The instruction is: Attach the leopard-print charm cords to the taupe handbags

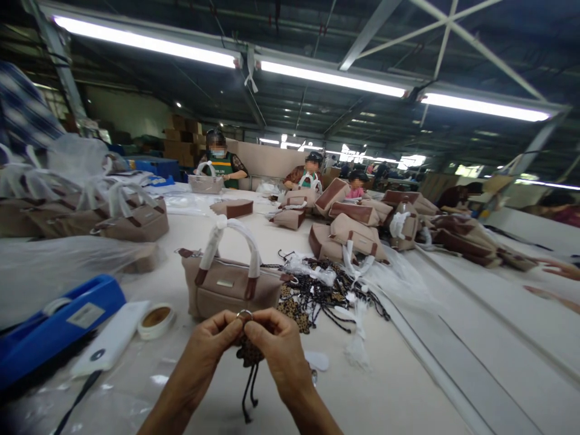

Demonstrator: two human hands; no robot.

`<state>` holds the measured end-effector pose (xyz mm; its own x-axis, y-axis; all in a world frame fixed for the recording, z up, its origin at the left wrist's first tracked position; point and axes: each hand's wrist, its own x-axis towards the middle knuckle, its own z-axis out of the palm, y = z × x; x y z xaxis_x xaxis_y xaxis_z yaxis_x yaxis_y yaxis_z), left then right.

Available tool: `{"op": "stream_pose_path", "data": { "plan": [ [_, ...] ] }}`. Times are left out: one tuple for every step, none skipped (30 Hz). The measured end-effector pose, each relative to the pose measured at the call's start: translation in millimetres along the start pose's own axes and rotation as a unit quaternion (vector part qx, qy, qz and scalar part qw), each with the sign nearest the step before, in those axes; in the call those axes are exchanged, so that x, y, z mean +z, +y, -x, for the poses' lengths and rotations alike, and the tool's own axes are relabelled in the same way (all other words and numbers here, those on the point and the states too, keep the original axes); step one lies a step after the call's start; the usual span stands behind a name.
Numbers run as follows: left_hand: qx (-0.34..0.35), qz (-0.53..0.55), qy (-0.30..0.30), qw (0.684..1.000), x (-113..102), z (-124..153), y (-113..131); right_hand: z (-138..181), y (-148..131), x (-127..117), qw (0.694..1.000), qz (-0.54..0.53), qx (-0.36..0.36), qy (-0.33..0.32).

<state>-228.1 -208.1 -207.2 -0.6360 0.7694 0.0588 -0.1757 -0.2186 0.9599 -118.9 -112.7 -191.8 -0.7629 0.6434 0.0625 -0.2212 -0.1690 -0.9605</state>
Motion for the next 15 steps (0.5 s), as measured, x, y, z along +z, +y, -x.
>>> {"op": "stream_pose_path", "data": {
  "plan": [
    [-0.007, -0.002, -0.01, 1.0, 0, 1, 1, 0, 2, 0, 1.0, -0.015, 0.003, 0.009],
    [-0.014, -0.005, -0.021, 1.0, 1, 2, 3, -1, 4, -1, 0.999, -0.031, 0.007, 0.016],
    [-0.022, -0.006, -0.035, 0.999, 1, 3, 5, -2, 5, -1, 0.999, -0.044, 0.011, 0.022],
    [-0.028, -0.007, -0.045, 0.999, 1, 4, 6, -3, 6, -2, 0.998, -0.053, 0.016, 0.026],
    [-0.029, -0.007, -0.05, 0.998, 1, 4, 7, -4, 7, -3, 0.998, -0.055, 0.02, 0.03],
    [-0.024, -0.011, -0.049, 0.998, 0, 4, 7, -5, 7, -3, 0.998, -0.052, 0.024, 0.033],
    [-0.016, -0.019, -0.043, 0.999, -1, 3, 7, -5, 7, -4, 0.998, -0.045, 0.027, 0.036],
    [-0.008, -0.03, -0.034, 0.999, -2, 1, 7, -6, 7, -4, 0.998, -0.037, 0.029, 0.039],
    [0.0, -0.042, -0.025, 0.999, -4, -1, 6, -6, 6, -5, 0.998, -0.029, 0.029, 0.041],
    [0.007, -0.053, -0.017, 0.998, -5, -3, 5, -6, 5, -5, 0.998, -0.02, 0.028, 0.044],
    [0.013, -0.063, -0.011, 0.998, -7, -6, 5, -6, 4, -5, 0.999, -0.013, 0.027, 0.046],
    [0.019, -0.071, -0.009, 0.997, -8, -8, 6, -6, 3, -6, 0.998, -0.008, 0.029, 0.047],
    [0.025, -0.082, -0.011, 0.996, -8, -10, 7, -6, 2, -6, 0.998, -0.003, 0.033, 0.047],
    [0.033, -0.095, -0.013, 0.995, -8, -11, 8, -6, 2, -6, 0.998, 0.001, 0.038, 0.046],
    [0.04, -0.109, -0.017, 0.993, -7, -12, 10, -6, 2, -7, 0.998, 0.004, 0.043, 0.045]
  ]
}}
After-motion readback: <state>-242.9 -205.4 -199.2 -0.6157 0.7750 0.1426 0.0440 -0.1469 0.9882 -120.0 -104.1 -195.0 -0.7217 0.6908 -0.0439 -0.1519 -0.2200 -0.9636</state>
